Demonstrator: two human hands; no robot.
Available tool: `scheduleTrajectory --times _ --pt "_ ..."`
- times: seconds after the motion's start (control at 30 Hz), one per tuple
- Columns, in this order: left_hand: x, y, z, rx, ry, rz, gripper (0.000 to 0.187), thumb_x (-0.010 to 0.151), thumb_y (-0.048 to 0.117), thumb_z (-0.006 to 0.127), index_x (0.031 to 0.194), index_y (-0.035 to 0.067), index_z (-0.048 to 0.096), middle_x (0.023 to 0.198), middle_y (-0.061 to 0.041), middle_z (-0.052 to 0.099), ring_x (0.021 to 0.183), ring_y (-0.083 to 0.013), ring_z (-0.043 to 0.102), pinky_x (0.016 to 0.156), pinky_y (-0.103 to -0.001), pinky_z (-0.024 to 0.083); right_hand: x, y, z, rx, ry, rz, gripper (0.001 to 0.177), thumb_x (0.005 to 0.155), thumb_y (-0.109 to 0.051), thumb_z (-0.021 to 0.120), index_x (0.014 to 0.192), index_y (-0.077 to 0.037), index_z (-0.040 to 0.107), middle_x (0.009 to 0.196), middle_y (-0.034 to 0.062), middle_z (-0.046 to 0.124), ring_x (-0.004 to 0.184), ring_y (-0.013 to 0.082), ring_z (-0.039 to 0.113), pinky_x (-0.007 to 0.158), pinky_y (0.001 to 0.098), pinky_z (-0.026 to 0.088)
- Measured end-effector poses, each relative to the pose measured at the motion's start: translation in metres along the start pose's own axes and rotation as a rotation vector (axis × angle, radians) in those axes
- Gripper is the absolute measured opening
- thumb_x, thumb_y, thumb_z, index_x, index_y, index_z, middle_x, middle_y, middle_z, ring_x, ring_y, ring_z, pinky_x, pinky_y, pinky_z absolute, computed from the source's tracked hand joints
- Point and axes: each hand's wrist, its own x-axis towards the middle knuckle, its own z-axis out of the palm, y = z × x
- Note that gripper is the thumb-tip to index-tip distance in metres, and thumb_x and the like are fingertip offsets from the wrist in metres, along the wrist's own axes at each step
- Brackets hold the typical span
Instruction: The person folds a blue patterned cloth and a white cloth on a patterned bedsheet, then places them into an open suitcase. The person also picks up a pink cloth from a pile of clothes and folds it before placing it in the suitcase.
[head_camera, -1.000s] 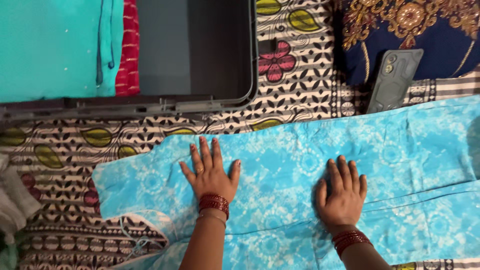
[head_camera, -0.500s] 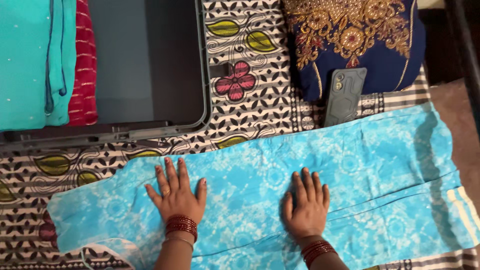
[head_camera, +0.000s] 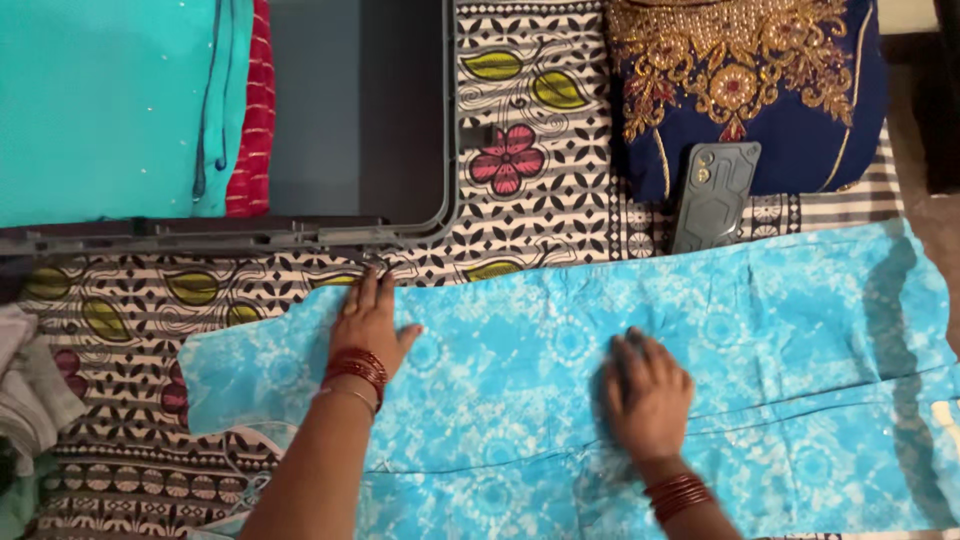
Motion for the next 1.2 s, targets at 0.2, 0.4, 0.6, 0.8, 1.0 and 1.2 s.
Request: scheduleTrajectory --times 0.2,0.4,0.6,0.8,1.0,1.2 --pt "0.000 0.000 -0.022 0.062 -0.041 -0.060 0.082 0.077 0.049 0.082 0.147 0.022 0.049 0.150 -0.009 0.048 0.124 -0.0312 0.060 0.110 -0.046 0.041 0.089 0.104 -0.033 -0.113 0.209 -0.197 0.051 0.096 -0.012 0.065 0.144 0.003 0.056 0.149 0.0238 0.058 0.126 0.0421 0.057 0.108 0.0504 0.048" --pt "-0.008 0.001 -0.019 0.198 0.062 0.029 0.041 0.079 0.050 0.081 0.105 0.018 0.075 0.101 -0.005 0.077 0.110 -0.0220 0.068 0.108 -0.041 0.040 0.166 0.159 -0.052 -0.499 -0.134 -0.191 0.055 0.084 0.000 0.057 0.138 -0.009 0.064 0.145 0.0150 0.063 0.140 0.0388 0.052 0.115 0.0456 0.039" --pt "-0.025 -0.047 -0.005 0.159 0.259 0.223 0.027 0.080 0.039 0.081 0.094 0.016 0.075 0.095 -0.006 0.076 0.102 -0.0237 0.069 0.111 -0.042 0.040 0.164 0.170 -0.078 -0.575 -0.301 -0.192 0.030 0.097 -0.018 0.064 0.126 -0.013 0.073 0.125 0.0122 0.073 0.123 0.0325 0.064 0.113 0.0427 0.047" --pt "-0.082 -0.081 0.003 0.106 0.350 0.364 0.039 0.063 0.020 0.084 0.101 0.019 0.074 0.101 -0.004 0.076 0.103 -0.0264 0.068 0.107 -0.044 0.041 0.102 0.169 -0.121 -0.564 -0.052 -0.354 0.012 0.106 -0.021 0.065 0.107 -0.027 0.075 0.107 -0.0027 0.073 0.105 0.0191 0.070 0.115 0.0415 0.045" --pt "-0.155 -0.096 0.031 0.058 0.292 0.392 0.049 0.064 0.019 0.084 0.111 0.022 0.073 0.101 -0.003 0.072 0.100 -0.0248 0.066 0.104 -0.045 0.042 0.029 0.168 -0.155 -0.663 -0.064 -0.334 0.015 0.101 -0.023 0.066 0.112 -0.029 0.073 0.103 -0.0071 0.072 0.096 0.0141 0.071 0.110 0.0395 0.046" --pt "-0.198 -0.100 0.058 -0.034 0.213 0.287 0.050 0.067 0.026 0.080 0.117 0.020 0.072 0.102 -0.002 0.069 0.102 -0.0250 0.064 0.100 -0.044 0.043 -0.024 0.133 -0.153 -0.804 -0.227 -0.162 0.028 0.085 -0.027 0.071 0.112 -0.033 0.074 0.100 -0.0079 0.073 0.097 0.0158 0.073 0.114 0.0441 0.049"
